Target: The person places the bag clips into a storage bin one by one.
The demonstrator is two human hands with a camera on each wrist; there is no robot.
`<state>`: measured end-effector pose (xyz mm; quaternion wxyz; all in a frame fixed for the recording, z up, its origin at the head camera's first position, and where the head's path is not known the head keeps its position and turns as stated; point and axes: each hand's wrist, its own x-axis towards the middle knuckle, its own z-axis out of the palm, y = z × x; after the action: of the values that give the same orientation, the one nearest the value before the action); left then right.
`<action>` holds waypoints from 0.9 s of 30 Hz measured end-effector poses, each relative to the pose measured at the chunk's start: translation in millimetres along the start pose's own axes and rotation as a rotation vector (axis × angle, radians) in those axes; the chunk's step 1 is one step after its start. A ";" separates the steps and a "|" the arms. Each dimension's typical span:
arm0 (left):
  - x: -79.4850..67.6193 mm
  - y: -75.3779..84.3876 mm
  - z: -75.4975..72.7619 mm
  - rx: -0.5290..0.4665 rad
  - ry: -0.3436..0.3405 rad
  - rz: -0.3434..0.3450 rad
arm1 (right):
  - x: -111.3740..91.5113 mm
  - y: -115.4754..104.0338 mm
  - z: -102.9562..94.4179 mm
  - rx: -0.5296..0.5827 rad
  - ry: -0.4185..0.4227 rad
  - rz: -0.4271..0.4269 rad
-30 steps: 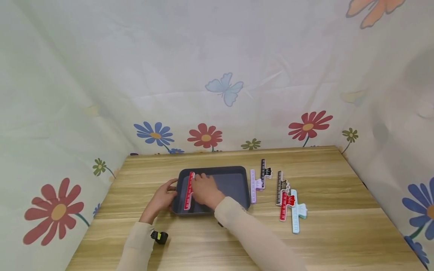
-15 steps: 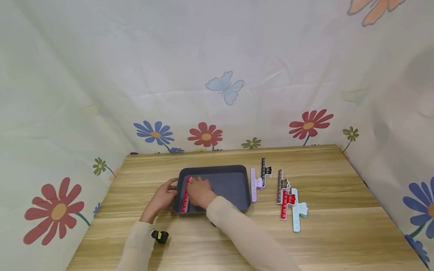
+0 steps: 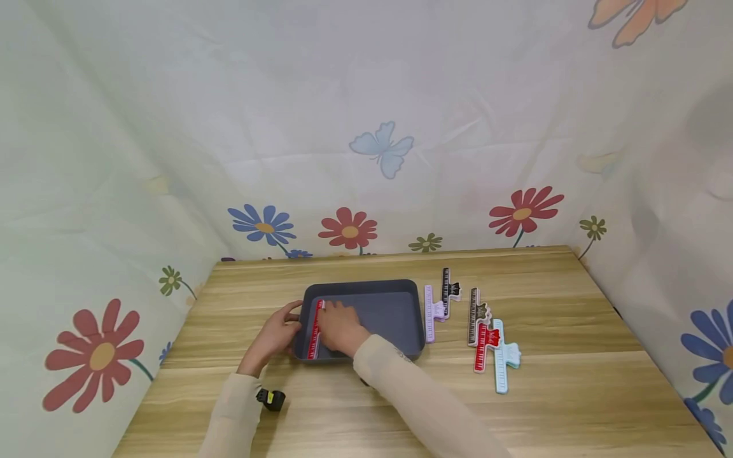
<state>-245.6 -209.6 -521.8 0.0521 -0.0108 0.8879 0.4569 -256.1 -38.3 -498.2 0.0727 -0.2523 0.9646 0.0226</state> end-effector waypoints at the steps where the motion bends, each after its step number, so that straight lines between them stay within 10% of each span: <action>1: 0.1 0.0 0.4 0.003 0.001 0.002 | -2.6 1.6 -0.5 0.006 0.004 -0.003; 27: -0.5 3.1 3.4 -0.012 0.001 -0.014 | -74.5 56.8 -24.8 0.129 0.218 -0.110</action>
<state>-245.1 -205.1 -521.2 0.0548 -0.0174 0.8851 0.4618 -222.9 45.2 -462.0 -0.0152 -0.3006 0.9510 -0.0711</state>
